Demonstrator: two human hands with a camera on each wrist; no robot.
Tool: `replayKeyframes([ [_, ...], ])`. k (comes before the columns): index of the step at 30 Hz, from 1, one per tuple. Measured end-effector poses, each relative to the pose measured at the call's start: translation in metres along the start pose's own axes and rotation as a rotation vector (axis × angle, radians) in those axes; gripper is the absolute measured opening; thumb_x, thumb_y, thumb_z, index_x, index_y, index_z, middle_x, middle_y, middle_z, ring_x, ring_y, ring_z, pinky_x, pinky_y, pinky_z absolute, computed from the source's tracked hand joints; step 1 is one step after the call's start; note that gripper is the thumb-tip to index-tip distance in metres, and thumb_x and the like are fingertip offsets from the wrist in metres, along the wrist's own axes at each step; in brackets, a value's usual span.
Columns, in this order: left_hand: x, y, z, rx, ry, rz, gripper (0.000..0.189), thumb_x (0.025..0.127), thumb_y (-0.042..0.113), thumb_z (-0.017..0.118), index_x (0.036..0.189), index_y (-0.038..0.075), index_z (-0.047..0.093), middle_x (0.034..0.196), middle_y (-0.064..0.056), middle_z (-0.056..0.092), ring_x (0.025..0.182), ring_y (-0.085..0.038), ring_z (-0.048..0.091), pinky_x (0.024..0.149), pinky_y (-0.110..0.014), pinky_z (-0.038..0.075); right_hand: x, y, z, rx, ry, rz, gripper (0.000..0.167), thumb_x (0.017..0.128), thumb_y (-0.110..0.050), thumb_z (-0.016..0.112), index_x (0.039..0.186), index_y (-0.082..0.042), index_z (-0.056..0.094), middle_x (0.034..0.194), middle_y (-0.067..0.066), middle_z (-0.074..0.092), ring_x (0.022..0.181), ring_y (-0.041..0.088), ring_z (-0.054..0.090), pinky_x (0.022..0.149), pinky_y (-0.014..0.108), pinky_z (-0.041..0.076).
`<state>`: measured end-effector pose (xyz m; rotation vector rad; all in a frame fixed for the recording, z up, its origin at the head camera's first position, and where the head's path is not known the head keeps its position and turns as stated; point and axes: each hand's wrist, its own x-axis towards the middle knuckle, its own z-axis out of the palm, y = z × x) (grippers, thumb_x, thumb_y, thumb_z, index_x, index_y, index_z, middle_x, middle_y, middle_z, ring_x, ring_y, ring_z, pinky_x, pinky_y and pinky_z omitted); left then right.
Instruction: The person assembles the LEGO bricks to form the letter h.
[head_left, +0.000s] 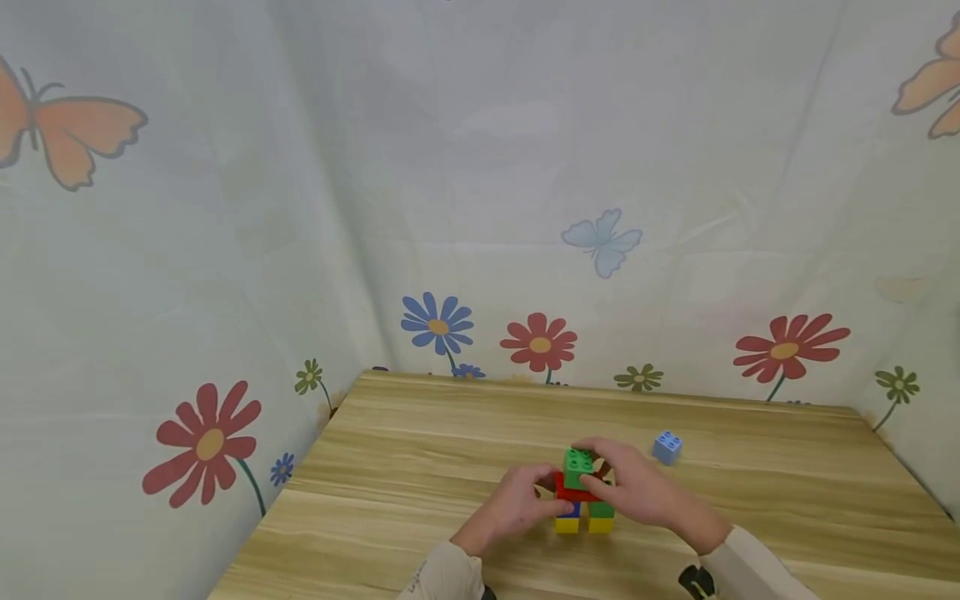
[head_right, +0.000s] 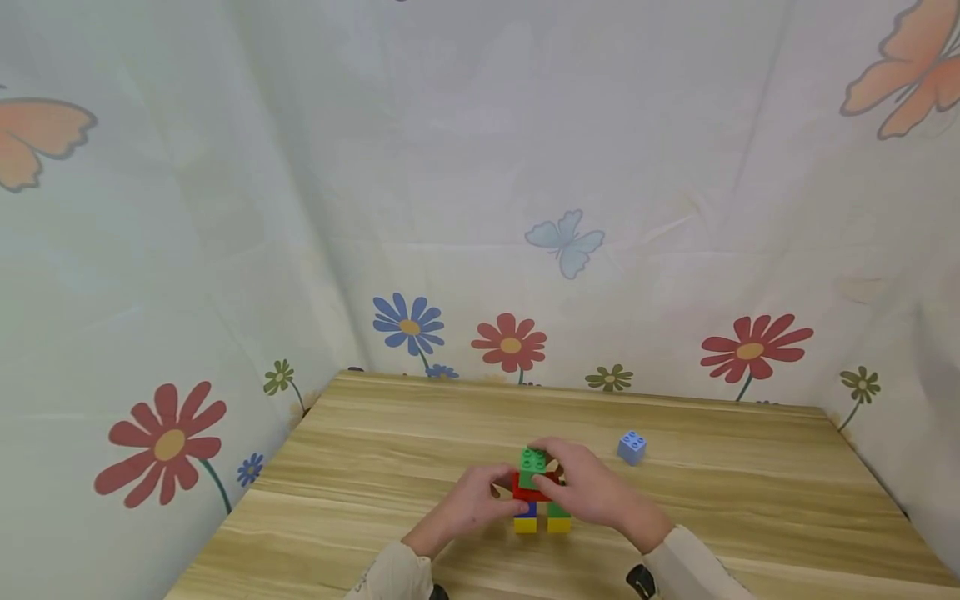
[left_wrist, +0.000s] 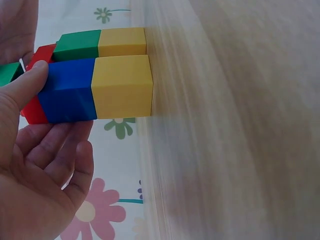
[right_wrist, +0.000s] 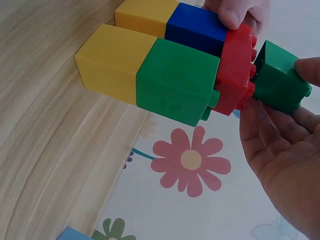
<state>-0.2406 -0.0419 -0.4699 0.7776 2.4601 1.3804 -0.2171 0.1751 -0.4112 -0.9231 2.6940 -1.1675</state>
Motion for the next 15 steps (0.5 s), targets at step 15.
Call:
replayKeyframes([
  [15, -0.0010, -0.0004, 0.0015, -0.011, -0.008, -0.031, 0.026, 0.084, 0.035, 0.072, 0.108, 0.025, 0.068, 0.093, 0.017, 0.064, 0.090, -0.007, 0.059, 0.071, -0.024, 0.048, 0.0008, 0.0019, 0.0046, -0.059, 0.004, -0.035, 0.045, 0.086, -0.014, 0.070, 0.127, -0.007, 0.052, 0.113, -0.003, 0.058, 0.093, 0.019, 0.057, 0.076, 0.027, 0.051],
])
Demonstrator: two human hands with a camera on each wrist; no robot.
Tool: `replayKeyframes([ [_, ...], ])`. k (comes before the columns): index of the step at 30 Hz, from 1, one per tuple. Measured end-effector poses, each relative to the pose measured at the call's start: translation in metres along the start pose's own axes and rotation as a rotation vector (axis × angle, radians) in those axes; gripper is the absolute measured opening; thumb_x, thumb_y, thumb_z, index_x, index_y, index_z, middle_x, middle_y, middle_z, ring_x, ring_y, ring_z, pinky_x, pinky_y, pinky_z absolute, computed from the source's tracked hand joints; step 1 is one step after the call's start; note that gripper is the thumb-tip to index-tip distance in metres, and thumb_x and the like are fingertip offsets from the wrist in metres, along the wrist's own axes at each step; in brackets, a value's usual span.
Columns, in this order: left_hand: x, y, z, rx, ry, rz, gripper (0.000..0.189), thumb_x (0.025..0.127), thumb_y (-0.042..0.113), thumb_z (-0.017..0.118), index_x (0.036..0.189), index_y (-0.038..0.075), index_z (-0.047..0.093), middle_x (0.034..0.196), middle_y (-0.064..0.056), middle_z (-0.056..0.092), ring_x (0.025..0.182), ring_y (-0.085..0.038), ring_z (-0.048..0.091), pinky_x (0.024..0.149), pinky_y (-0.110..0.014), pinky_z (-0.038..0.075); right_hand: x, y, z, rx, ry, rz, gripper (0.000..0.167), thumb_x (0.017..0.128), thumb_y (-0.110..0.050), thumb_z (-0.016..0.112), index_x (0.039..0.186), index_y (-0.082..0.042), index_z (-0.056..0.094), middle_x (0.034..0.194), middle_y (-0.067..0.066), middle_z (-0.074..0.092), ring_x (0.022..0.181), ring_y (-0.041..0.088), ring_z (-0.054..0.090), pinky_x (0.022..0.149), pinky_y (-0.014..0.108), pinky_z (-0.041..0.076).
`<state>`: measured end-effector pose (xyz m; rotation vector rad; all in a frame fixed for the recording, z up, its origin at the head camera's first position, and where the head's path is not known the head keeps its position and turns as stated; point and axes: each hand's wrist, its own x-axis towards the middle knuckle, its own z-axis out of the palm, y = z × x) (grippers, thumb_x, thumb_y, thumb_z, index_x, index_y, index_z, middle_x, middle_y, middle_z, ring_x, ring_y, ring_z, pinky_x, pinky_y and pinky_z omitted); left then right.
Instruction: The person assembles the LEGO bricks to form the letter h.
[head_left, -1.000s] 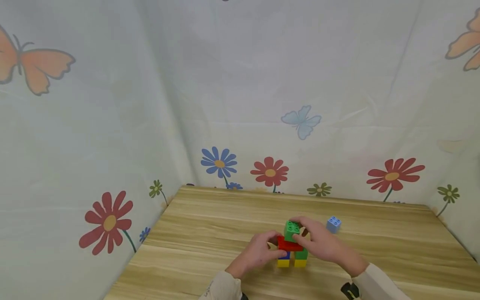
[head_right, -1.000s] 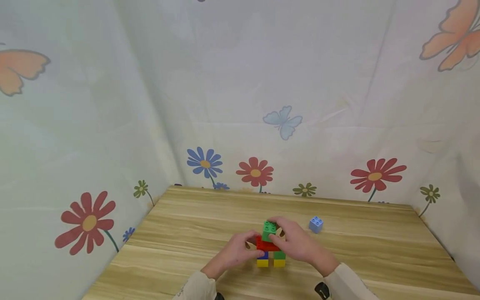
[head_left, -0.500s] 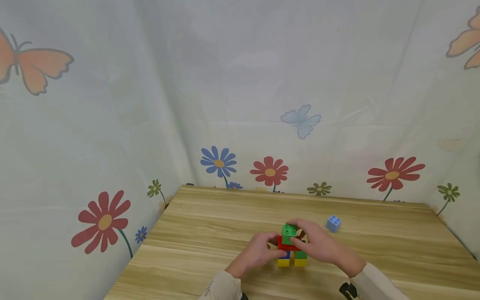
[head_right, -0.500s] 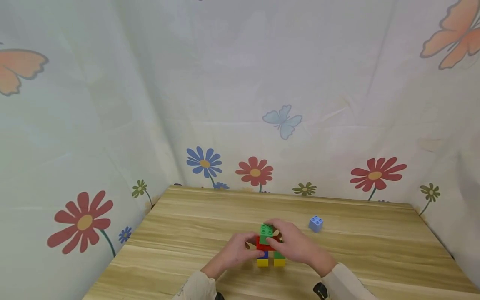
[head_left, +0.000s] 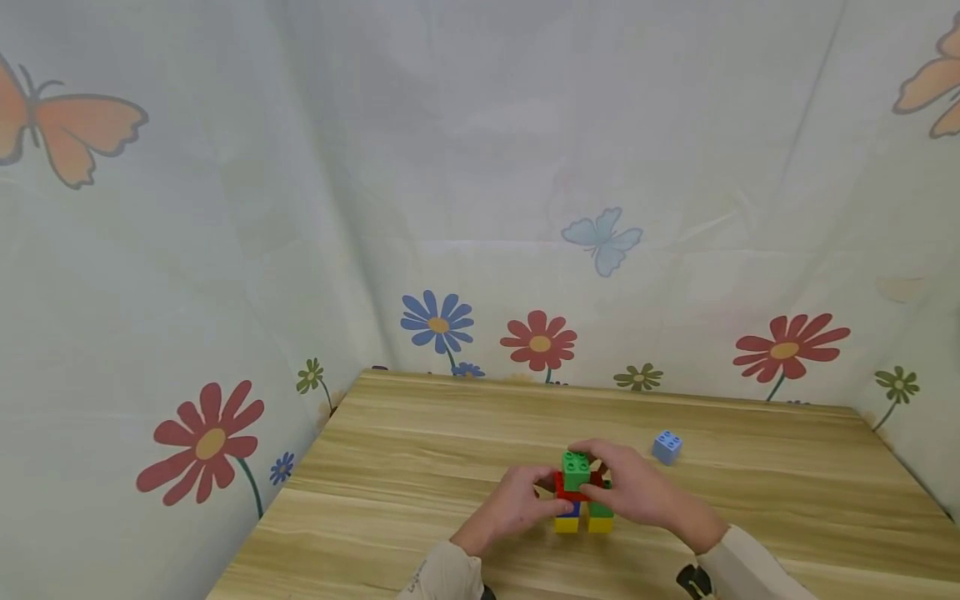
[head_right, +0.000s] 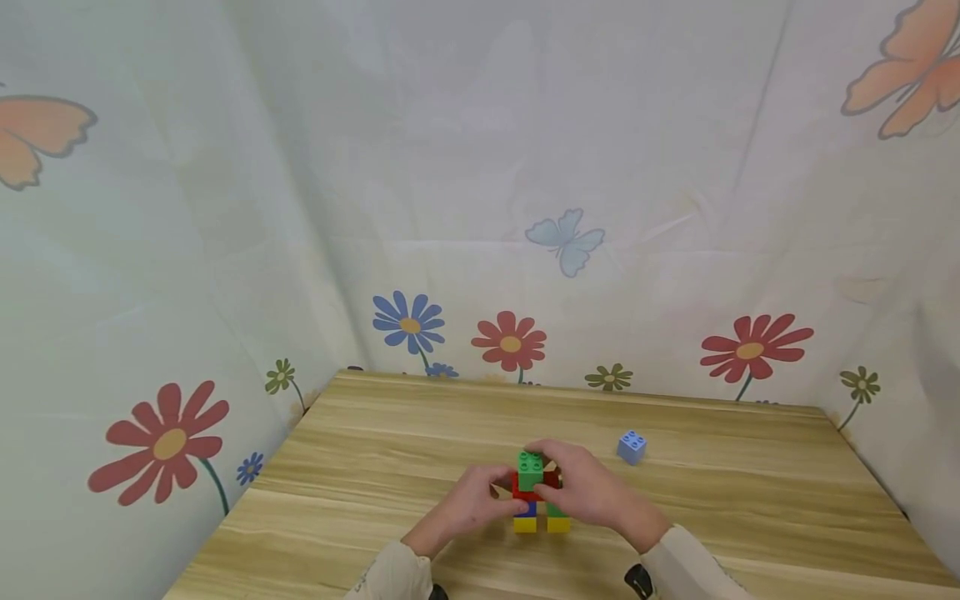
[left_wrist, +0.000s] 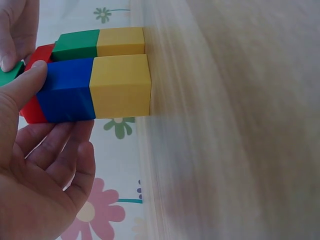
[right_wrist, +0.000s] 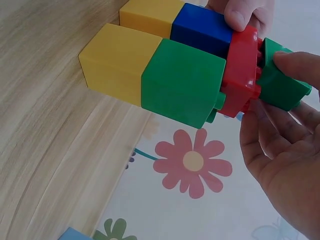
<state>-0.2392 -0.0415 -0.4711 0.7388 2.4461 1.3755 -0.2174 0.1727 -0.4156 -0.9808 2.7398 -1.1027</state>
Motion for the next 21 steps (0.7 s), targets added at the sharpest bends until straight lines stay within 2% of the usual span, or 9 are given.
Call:
replayKeyframes([
  [16, -0.0001, -0.0003, 0.0005, 0.004, 0.011, 0.001, 0.021, 0.084, 0.035, 0.072, 0.101, 0.023, 0.069, 0.091, 0.016, 0.064, 0.087, -0.004, 0.058, 0.070, -0.024, 0.048, 0.0040, 0.0060, 0.0054, -0.005, 0.000, -0.072, 0.045, 0.085, -0.010, 0.070, 0.127, -0.008, 0.054, 0.113, -0.005, 0.059, 0.089, 0.012, 0.056, 0.078, 0.026, 0.050],
  [21, 0.0008, -0.0024, 0.0013, 0.007, 0.013, 0.032, 0.020, 0.084, 0.032, 0.072, 0.100, 0.020, 0.070, 0.090, 0.015, 0.065, 0.086, -0.002, 0.058, 0.070, -0.023, 0.049, 0.0049, 0.0051, 0.0060, -0.030, 0.012, -0.105, 0.045, 0.086, -0.012, 0.070, 0.128, -0.010, 0.054, 0.116, -0.006, 0.059, 0.090, 0.009, 0.055, 0.080, 0.027, 0.050],
])
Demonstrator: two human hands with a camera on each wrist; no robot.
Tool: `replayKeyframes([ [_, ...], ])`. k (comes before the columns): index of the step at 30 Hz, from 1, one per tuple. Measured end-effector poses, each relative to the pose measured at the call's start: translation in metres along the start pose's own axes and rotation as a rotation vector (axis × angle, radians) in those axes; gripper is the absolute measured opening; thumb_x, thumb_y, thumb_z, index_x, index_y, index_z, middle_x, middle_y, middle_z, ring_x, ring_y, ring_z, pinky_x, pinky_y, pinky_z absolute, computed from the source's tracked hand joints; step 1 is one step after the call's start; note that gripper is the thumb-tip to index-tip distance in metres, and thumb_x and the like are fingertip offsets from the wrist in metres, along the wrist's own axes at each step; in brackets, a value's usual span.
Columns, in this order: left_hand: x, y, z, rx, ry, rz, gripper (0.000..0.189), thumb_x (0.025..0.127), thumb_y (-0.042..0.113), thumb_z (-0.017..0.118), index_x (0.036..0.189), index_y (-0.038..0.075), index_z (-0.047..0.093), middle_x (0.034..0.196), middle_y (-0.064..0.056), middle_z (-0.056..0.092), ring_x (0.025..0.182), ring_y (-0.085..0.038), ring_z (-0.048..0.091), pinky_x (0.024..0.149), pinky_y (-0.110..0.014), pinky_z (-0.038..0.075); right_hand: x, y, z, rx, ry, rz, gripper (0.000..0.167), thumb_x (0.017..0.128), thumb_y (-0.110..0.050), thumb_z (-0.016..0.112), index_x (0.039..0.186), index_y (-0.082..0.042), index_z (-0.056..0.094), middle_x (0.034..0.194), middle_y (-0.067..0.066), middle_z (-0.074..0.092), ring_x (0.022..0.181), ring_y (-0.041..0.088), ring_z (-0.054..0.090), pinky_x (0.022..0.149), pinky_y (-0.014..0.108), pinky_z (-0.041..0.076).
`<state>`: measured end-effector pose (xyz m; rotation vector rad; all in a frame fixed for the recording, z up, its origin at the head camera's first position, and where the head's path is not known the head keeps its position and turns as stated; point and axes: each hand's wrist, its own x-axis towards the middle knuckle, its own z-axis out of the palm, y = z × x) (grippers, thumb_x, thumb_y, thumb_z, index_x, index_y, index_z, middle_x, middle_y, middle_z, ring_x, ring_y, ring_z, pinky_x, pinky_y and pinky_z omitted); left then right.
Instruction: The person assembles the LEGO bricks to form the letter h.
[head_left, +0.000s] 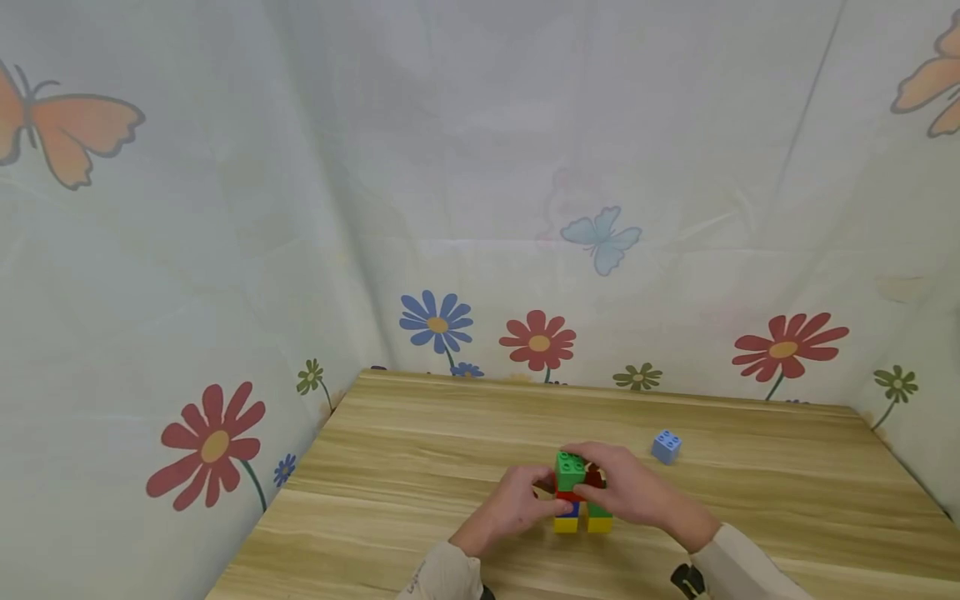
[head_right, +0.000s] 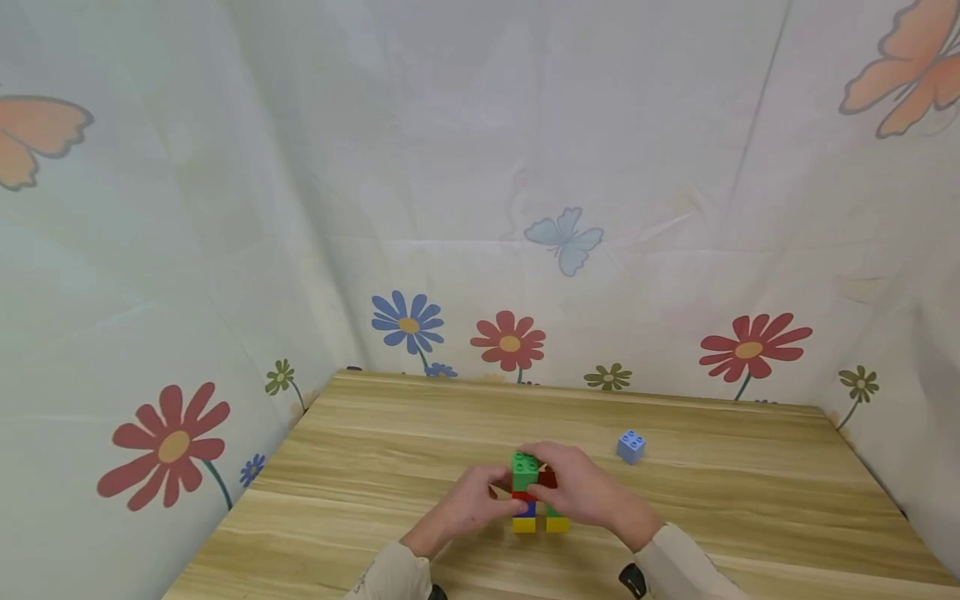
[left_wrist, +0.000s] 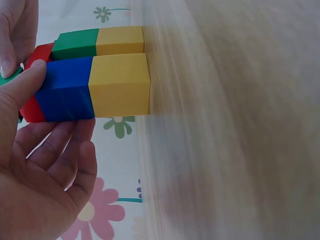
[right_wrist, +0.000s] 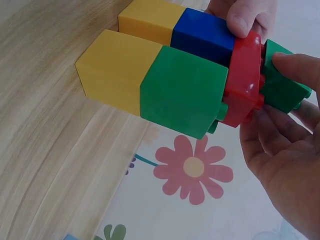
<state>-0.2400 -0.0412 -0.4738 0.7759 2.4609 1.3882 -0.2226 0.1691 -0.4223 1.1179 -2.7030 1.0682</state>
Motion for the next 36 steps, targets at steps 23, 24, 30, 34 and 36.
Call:
replayKeyframes([
  [23, 0.0002, -0.0003, 0.0004, 0.016, 0.002, 0.010, 0.022, 0.084, 0.034, 0.072, 0.102, 0.020, 0.070, 0.091, 0.015, 0.065, 0.086, -0.001, 0.058, 0.071, -0.023, 0.049, 0.0026, -0.0061, -0.0014, -0.097, -0.045, 0.028, 0.046, 0.087, -0.015, 0.069, 0.131, -0.010, 0.054, 0.112, -0.005, 0.059, 0.091, 0.009, 0.055, 0.081, 0.026, 0.050],
  [24, 0.0004, -0.0007, 0.0003, 0.015, 0.002, 0.010, 0.022, 0.084, 0.034, 0.072, 0.102, 0.021, 0.070, 0.091, 0.015, 0.065, 0.086, -0.001, 0.058, 0.071, -0.023, 0.049, 0.0029, -0.0057, -0.0013, -0.104, -0.042, 0.023, 0.046, 0.087, -0.016, 0.069, 0.131, -0.010, 0.054, 0.111, -0.005, 0.059, 0.091, 0.008, 0.055, 0.081, 0.026, 0.050],
  [30, 0.0010, -0.0004, -0.0003, 0.008, 0.004, -0.004, 0.022, 0.083, 0.035, 0.072, 0.101, 0.022, 0.070, 0.091, 0.016, 0.065, 0.085, -0.001, 0.058, 0.071, -0.023, 0.049, 0.0042, -0.0040, -0.0010, -0.140, -0.028, -0.018, 0.046, 0.088, -0.020, 0.069, 0.130, -0.010, 0.055, 0.107, -0.006, 0.059, 0.089, 0.008, 0.055, 0.080, 0.029, 0.051],
  [34, 0.0012, 0.0003, -0.0002, 0.011, 0.006, -0.012, 0.023, 0.083, 0.035, 0.072, 0.101, 0.021, 0.070, 0.091, 0.016, 0.065, 0.085, -0.001, 0.058, 0.071, -0.023, 0.049, 0.0046, -0.0045, -0.0018, -0.140, -0.032, -0.012, 0.046, 0.088, -0.020, 0.069, 0.130, -0.010, 0.055, 0.107, -0.007, 0.059, 0.089, 0.008, 0.055, 0.081, 0.030, 0.051],
  [36, 0.0011, 0.0004, -0.0002, 0.013, 0.005, -0.012, 0.023, 0.083, 0.034, 0.073, 0.101, 0.021, 0.070, 0.091, 0.016, 0.065, 0.085, -0.001, 0.058, 0.071, -0.023, 0.049, 0.0046, -0.0050, -0.0021, -0.137, -0.036, -0.002, 0.046, 0.087, -0.020, 0.069, 0.130, -0.010, 0.054, 0.108, -0.007, 0.059, 0.090, 0.008, 0.055, 0.082, 0.030, 0.051],
])
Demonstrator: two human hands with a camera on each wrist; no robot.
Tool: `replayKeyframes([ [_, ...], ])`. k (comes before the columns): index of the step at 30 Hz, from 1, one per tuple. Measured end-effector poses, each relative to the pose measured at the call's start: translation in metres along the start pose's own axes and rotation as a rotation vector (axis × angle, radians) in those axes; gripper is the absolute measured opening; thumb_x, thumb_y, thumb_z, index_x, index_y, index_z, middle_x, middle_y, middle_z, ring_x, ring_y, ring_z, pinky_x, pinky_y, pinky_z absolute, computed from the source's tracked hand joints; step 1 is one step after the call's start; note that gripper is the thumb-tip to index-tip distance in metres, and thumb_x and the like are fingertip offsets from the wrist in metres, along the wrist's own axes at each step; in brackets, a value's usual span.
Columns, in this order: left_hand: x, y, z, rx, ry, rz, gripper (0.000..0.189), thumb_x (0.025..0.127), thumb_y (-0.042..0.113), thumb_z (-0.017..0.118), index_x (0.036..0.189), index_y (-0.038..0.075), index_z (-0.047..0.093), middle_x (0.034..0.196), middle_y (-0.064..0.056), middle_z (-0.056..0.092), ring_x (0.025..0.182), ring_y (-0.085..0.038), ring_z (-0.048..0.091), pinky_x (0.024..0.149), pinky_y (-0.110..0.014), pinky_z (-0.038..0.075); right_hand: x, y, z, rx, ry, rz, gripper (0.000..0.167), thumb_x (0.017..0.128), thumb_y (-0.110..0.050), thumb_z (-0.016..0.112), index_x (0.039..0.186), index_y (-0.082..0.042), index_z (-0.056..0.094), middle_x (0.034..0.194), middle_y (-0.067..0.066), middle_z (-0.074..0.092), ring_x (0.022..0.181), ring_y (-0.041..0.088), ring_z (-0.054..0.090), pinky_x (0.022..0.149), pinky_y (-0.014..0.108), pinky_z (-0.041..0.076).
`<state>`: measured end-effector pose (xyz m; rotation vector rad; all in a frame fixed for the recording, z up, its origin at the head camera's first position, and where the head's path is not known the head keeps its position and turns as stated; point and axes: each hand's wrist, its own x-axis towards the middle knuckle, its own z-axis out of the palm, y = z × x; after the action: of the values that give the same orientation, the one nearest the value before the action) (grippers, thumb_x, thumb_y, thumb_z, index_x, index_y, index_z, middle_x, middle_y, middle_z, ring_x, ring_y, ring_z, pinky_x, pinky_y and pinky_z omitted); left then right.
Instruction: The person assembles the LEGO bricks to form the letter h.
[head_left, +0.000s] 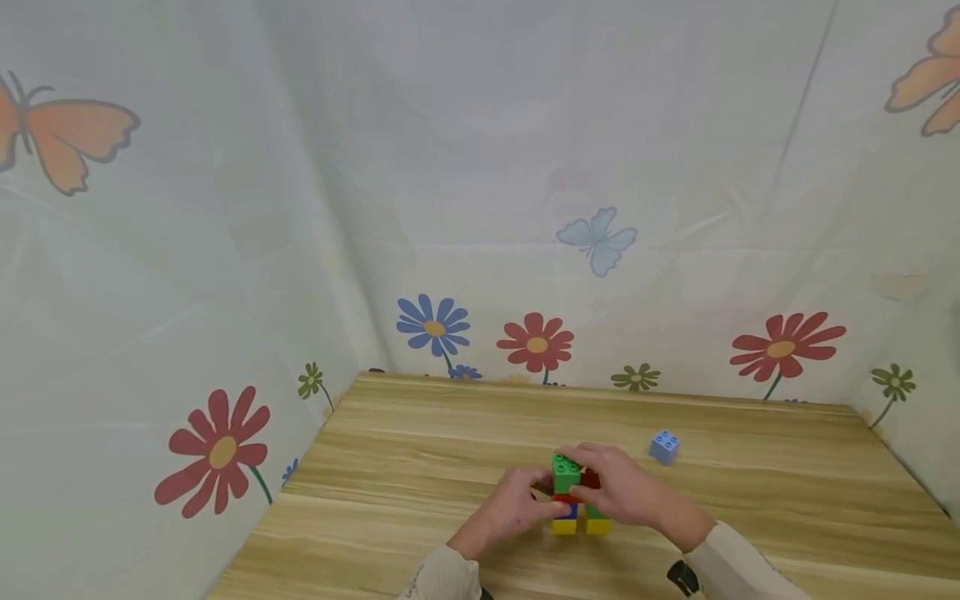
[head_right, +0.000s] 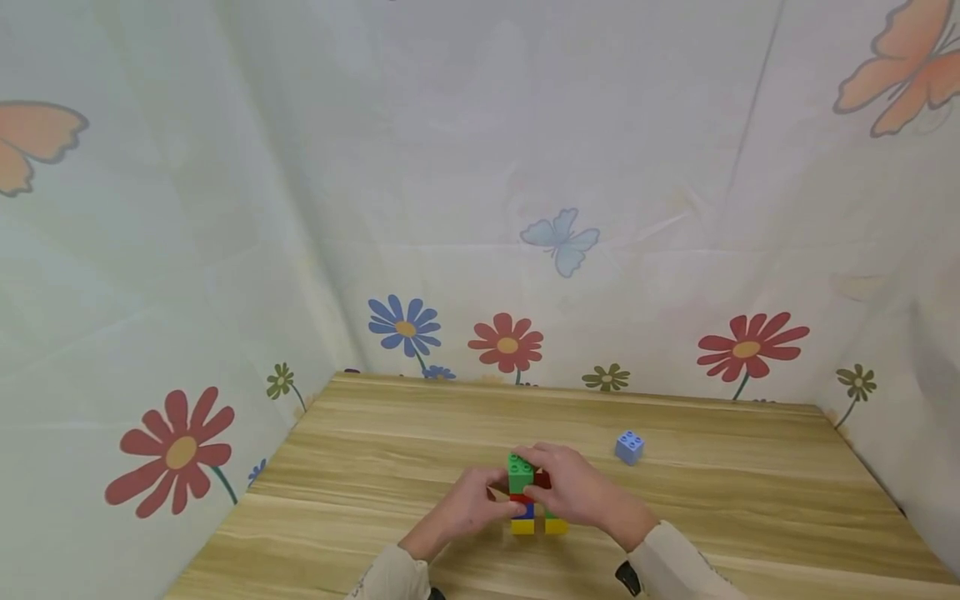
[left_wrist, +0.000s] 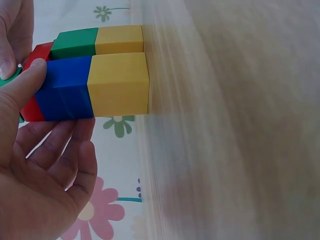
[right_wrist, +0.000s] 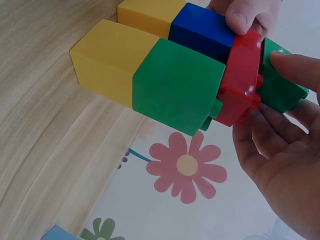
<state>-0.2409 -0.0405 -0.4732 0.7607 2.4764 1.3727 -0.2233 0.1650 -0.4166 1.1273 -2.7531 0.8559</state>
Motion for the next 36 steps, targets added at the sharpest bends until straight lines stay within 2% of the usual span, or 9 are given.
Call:
replayKeyframes([
  [11, 0.0002, -0.0007, -0.0004, 0.011, -0.006, 0.012, 0.025, 0.083, 0.035, 0.072, 0.104, 0.022, 0.070, 0.092, 0.016, 0.065, 0.086, -0.001, 0.058, 0.071, -0.023, 0.049, -0.0014, 0.0027, 0.0022, 0.023, -0.011, 0.015, 0.047, 0.087, -0.017, 0.069, 0.131, -0.011, 0.054, 0.108, -0.009, 0.059, 0.090, 0.007, 0.054, 0.083, 0.030, 0.050],
  [19, -0.0006, -0.0006, -0.0013, 0.013, -0.005, 0.005, 0.026, 0.083, 0.035, 0.072, 0.105, 0.021, 0.070, 0.092, 0.017, 0.065, 0.087, -0.003, 0.059, 0.071, -0.022, 0.049, -0.0031, 0.0032, 0.0058, -0.052, -0.005, 0.009, 0.049, 0.088, -0.020, 0.068, 0.133, -0.010, 0.052, 0.110, -0.006, 0.058, 0.090, 0.007, 0.054, 0.082, 0.029, 0.051],
  [30, -0.0008, -0.0012, -0.0020, 0.019, -0.006, -0.002, 0.026, 0.082, 0.033, 0.074, 0.106, 0.022, 0.070, 0.093, 0.017, 0.065, 0.087, -0.002, 0.059, 0.071, -0.023, 0.049, -0.0033, 0.0033, 0.0071, -0.046, 0.017, -0.005, 0.048, 0.088, -0.020, 0.069, 0.133, -0.011, 0.052, 0.111, -0.005, 0.058, 0.090, 0.007, 0.055, 0.081, 0.029, 0.051],
  [36, -0.0001, 0.0001, -0.0015, 0.027, -0.013, 0.000, 0.025, 0.081, 0.030, 0.075, 0.105, 0.022, 0.070, 0.092, 0.017, 0.065, 0.086, -0.001, 0.058, 0.071, -0.023, 0.049, -0.0065, 0.0034, 0.0084, -0.045, 0.030, 0.008, 0.054, 0.087, -0.018, 0.069, 0.137, -0.010, 0.049, 0.113, -0.004, 0.058, 0.092, 0.009, 0.055, 0.083, 0.031, 0.050],
])
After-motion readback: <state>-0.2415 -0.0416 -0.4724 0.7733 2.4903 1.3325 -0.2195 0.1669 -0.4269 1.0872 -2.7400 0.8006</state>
